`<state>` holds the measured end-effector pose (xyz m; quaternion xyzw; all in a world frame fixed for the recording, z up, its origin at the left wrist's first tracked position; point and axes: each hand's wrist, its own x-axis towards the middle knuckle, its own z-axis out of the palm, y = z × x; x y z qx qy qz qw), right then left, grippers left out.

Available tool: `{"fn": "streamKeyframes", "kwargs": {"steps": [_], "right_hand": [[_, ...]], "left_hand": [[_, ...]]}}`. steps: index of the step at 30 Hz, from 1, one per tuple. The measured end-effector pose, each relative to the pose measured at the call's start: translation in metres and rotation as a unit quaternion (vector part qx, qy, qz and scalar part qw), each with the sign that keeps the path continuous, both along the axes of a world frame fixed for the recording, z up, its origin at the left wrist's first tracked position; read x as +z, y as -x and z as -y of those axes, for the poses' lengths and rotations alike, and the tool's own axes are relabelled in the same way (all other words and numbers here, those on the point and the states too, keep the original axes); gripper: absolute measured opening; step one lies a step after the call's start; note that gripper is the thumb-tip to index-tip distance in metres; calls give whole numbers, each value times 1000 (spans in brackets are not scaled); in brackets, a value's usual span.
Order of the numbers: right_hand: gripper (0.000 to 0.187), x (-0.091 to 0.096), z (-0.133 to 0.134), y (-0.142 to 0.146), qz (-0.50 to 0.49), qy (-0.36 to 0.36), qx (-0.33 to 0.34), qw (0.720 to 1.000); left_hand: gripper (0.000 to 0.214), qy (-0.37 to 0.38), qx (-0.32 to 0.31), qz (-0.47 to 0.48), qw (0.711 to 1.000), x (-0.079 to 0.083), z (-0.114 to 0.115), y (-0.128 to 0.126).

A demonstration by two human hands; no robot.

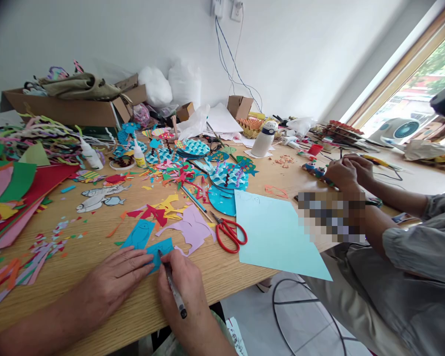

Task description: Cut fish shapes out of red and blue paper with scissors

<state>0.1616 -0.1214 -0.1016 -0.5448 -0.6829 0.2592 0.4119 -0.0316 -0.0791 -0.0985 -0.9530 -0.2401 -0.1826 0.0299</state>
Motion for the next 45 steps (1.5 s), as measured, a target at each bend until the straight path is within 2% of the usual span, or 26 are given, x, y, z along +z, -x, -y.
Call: {"fn": "streamKeyframes", "kwargs": {"steps": [4,16,26,28,30,32,34,40,43,45], "right_hand": [[9,1,2,1,-9,0,-6,1000],[9,3,3,1,-2,-32,-20,999],[9,5,2,2,-17,-17,-11,1000],[9,7,4,2,-39,-11,-39,998],[8,8,10,2,-93,-22,-97,991],[9,9,19,0,-148,-63,-145,976],[8,10,26,-4,-157,-113,-151,970],[11,23,20,-27,-36,-180,-132,974],[19,27,9,-45,22,-223,-108,969],[29,28,4,-56,37,-214,-69,974]], "left_hand": [[41,-4,0,-10,1000,-1,0,1],[37,-59,-9,-16,998,11,-1,-3],[35,-89,-17,-23,996,16,-2,-6],[36,-80,-12,-25,996,13,-2,-4],[36,-67,-5,-25,997,9,-1,-2],[36,-56,0,-21,998,5,-1,-1],[36,-51,4,-14,999,2,-1,0],[30,-51,-3,9,999,14,-1,0],[29,-17,37,55,998,21,-3,4],[27,6,58,76,995,24,-6,7]]}}
